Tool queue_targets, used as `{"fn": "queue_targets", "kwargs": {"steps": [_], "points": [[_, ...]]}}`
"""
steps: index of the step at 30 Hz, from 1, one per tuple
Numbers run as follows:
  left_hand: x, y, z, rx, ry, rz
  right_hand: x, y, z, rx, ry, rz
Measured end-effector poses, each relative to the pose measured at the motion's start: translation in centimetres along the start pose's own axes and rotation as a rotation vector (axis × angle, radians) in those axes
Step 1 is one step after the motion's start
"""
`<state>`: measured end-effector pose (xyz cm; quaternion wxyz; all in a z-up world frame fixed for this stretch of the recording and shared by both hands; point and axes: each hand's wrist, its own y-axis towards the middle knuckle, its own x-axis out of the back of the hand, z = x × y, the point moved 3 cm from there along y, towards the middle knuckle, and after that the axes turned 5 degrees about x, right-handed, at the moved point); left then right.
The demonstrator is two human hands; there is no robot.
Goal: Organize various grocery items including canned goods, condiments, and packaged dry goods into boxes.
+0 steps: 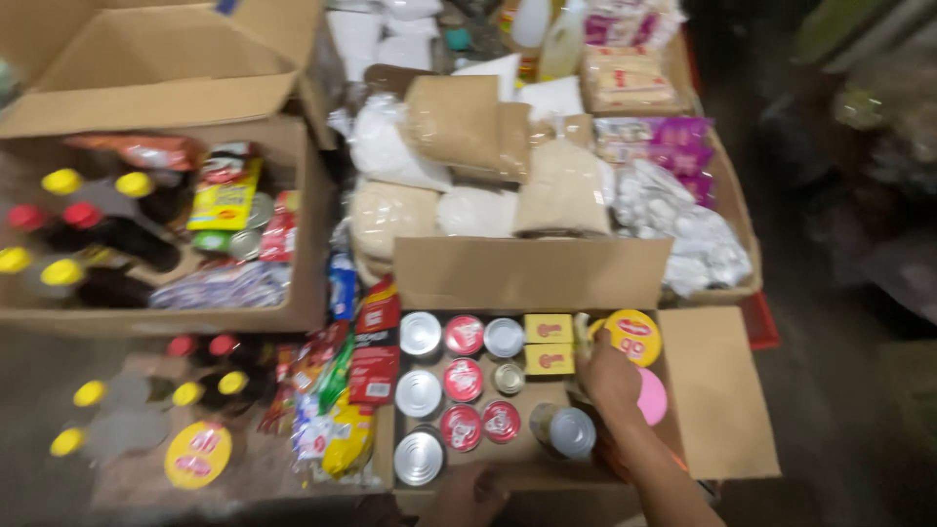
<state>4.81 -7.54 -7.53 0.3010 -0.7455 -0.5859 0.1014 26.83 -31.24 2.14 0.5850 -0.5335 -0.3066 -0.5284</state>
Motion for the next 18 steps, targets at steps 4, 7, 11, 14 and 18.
{"fn": "queue_targets", "kwargs": {"steps": [4, 7, 11, 14, 18], "points": [[0.4, -0.5, 1.6, -0.106, -0.084, -0.050, -5.5, 3.3, -5.3, 0.159, 0.023, -0.159], [2.4, -0.4, 2.4, -0.156, -0.210, -0.023, -5.3, 2.7, -9.3, 0.182, 0.068, -0.244], [5.7, -1.2, 2.8, -0.090, -0.270, -0.098, 6.6, -6.2, -1.1, 0.082, 0.305, -0.236], [9.1, -2.8, -2.0, -0.268, -0.351, -0.119, 9.2, -9.2, 2.7, 0.306, 0.800, -0.240], [12.5, -3.6, -8.6, 0.223, -0.796, 0.198, 7.0, -9.0, 10.9, 0.309, 0.723, -0.237]]}}
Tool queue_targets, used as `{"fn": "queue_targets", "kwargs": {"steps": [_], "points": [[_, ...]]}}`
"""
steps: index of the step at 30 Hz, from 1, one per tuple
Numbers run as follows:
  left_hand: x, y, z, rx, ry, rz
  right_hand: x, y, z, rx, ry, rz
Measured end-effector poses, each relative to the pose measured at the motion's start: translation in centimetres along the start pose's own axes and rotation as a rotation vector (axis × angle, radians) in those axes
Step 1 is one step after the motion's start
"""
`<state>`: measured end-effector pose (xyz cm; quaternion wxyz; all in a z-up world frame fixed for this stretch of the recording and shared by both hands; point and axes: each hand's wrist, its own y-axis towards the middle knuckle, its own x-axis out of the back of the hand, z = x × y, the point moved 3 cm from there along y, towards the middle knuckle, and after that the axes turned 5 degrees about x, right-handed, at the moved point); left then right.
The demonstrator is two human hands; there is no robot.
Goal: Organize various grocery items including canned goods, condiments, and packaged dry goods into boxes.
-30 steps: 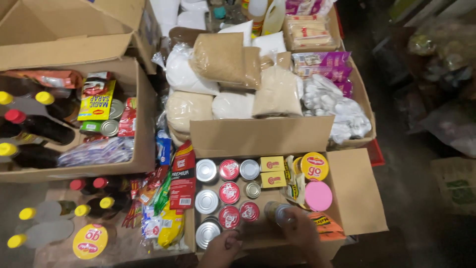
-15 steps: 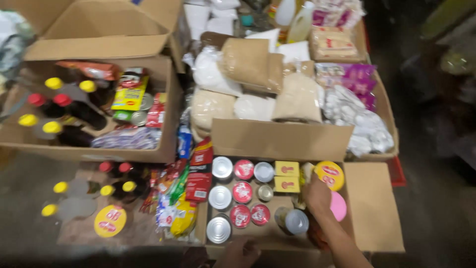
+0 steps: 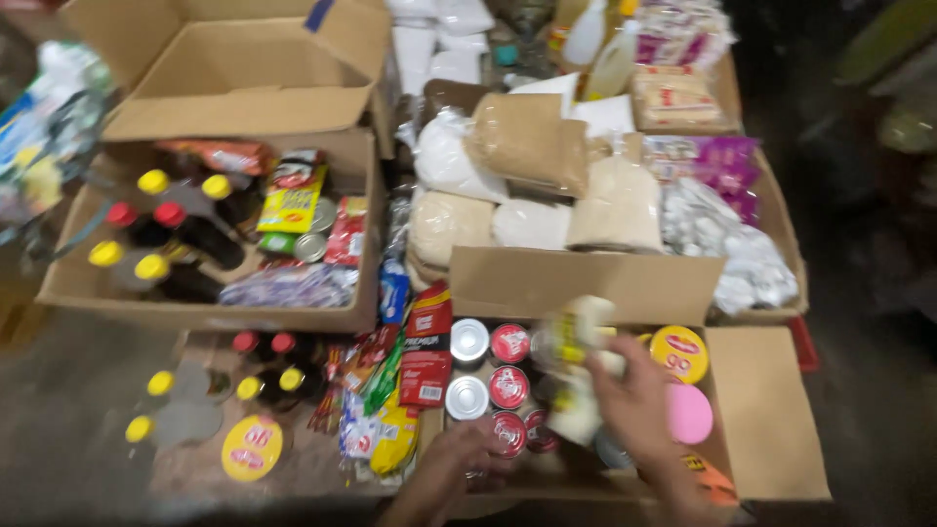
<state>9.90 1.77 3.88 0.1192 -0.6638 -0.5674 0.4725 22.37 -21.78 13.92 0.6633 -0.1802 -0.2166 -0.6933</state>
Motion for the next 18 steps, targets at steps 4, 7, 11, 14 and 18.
{"fn": "queue_targets", "kwargs": {"steps": [4, 7, 11, 14, 18], "points": [[2.6, 0.7, -5.7, -0.256, -0.432, 0.046, -12.6, 0.3, 2.8, -0.075, 0.766, 0.048], [4.7, -0.6, -11.5, -0.447, -0.381, -0.081, -20.8, -0.2, 2.7, -0.074, 0.661, 0.075], [12.6, 5.9, -10.0, -0.509, -0.385, -0.091, -23.3, -1.4, 2.8, -0.226, 0.405, 0.142], [13.3, 6.5, -10.2, -0.432, -0.362, -0.128, -24.6, -2.1, -4.1, -0.227, 0.391, 0.230], [14.9, 7.6, -8.0, -0.295, 0.143, -0.498, -14.0, -2.1, -6.3, -0.245, 0.395, 0.261]]}}
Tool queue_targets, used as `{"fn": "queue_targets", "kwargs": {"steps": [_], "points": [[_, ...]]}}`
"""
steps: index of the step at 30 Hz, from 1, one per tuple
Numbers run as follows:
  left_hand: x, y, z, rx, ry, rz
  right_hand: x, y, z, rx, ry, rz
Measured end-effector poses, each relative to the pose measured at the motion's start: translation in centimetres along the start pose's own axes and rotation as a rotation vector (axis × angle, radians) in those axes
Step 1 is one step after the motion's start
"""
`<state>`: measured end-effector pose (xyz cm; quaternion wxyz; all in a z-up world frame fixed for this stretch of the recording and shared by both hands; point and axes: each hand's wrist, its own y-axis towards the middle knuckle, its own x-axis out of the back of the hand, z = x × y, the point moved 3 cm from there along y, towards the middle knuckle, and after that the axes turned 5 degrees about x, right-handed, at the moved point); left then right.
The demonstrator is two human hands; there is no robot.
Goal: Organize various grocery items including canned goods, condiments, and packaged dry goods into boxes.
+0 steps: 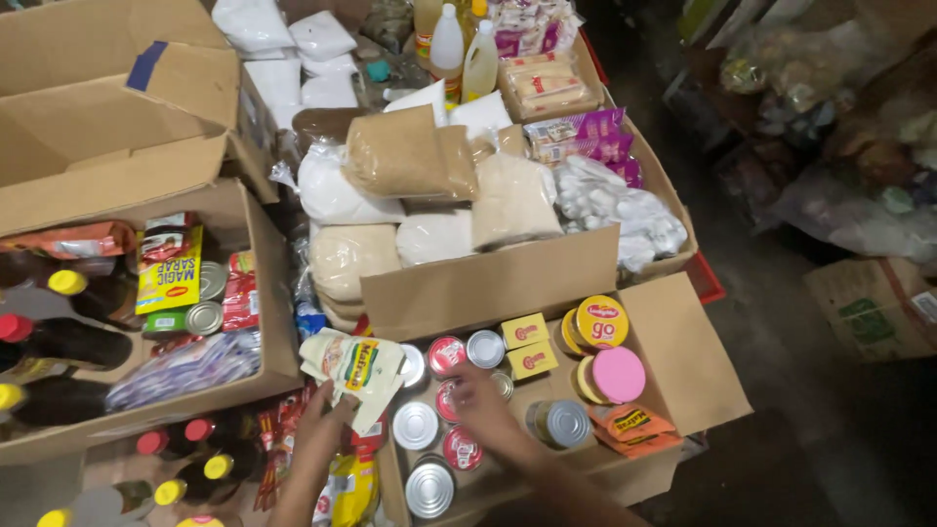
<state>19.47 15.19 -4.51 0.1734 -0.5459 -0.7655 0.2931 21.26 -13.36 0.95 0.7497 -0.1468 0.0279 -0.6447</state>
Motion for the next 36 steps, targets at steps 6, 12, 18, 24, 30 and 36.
{"fn": "queue_targets", "kwargs": {"steps": [6, 12, 18, 24, 30, 36], "points": [[-0.7, -2.1, 0.8, -0.315, 0.564, -0.294, 19.0, 0.2, -0.2, 0.378, -0.874, -0.407], [-7.8, -10.2, -1.9, -0.705, 0.724, -0.438, 23.7, 2.7, 0.9, -0.067, -1.266, -0.303], [-15.8, -14.7, -3.0, -0.644, 0.646, -0.066, 23.1, 2.8, -0.5, 0.065, -1.356, -0.269], [-21.1, -15.6, -2.4, -0.462, 0.679, 0.223, 23.3, 1.1, 2.1, 0.136, -1.180, -0.280], [-24.2, -17.9, -6.5, -0.766, 0.719, 0.294, 20.1, -3.4, 9.3, 0.333, -0.840, -0.077], [-22.2, -18.7, -7.0, -0.538, 0.703, 0.231, 20.9, 0.2, 1.9, 0.124, -0.194, 0.259]]}}
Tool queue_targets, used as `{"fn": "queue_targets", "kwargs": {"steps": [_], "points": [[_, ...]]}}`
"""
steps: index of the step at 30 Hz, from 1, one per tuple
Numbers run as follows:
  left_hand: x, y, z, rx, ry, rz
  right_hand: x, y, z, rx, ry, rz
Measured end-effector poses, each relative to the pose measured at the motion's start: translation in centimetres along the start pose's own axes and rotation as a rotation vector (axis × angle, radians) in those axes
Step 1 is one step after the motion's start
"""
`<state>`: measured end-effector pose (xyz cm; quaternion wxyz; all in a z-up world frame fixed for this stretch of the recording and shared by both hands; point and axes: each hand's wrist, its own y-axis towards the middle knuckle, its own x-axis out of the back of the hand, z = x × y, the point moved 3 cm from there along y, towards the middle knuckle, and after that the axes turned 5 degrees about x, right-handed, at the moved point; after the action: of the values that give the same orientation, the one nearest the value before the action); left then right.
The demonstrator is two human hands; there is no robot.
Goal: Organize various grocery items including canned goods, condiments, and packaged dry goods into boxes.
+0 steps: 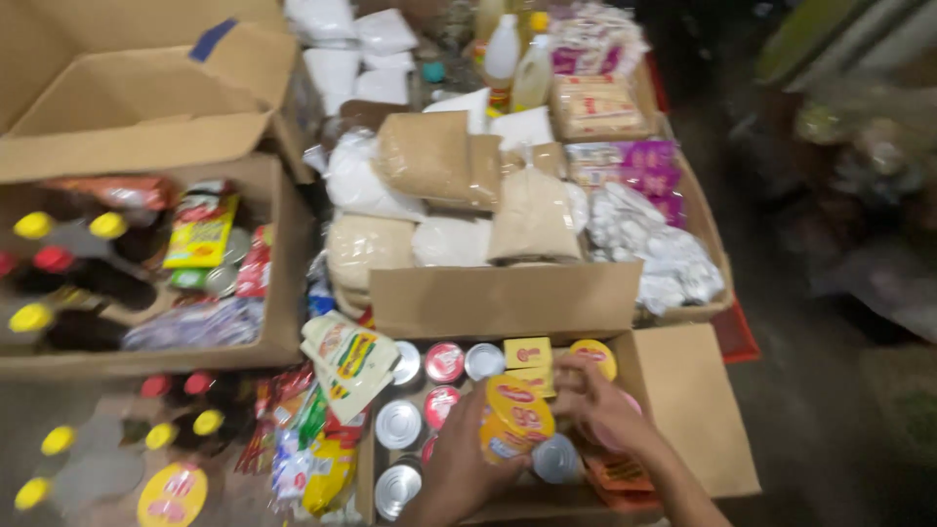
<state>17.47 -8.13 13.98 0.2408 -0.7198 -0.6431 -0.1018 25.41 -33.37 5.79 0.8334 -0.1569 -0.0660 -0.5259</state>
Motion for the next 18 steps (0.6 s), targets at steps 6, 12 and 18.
{"fn": "queue_targets", "kwargs": {"steps": [6, 12, 18], "points": [[8.1, -0.8, 3.4, 0.125, -0.180, -0.368, 5.2, 6.7, -12.4, -0.401, -0.759, -0.055], [14.6, 3.5, 7.3, 0.165, 0.111, -0.664, 2.7, 7.2, -8.5, -0.634, -1.032, 0.056], [15.1, 6.9, 7.9, 0.417, 0.244, -0.563, 2.1, 6.3, -6.1, -0.472, -1.183, -0.060]]}}
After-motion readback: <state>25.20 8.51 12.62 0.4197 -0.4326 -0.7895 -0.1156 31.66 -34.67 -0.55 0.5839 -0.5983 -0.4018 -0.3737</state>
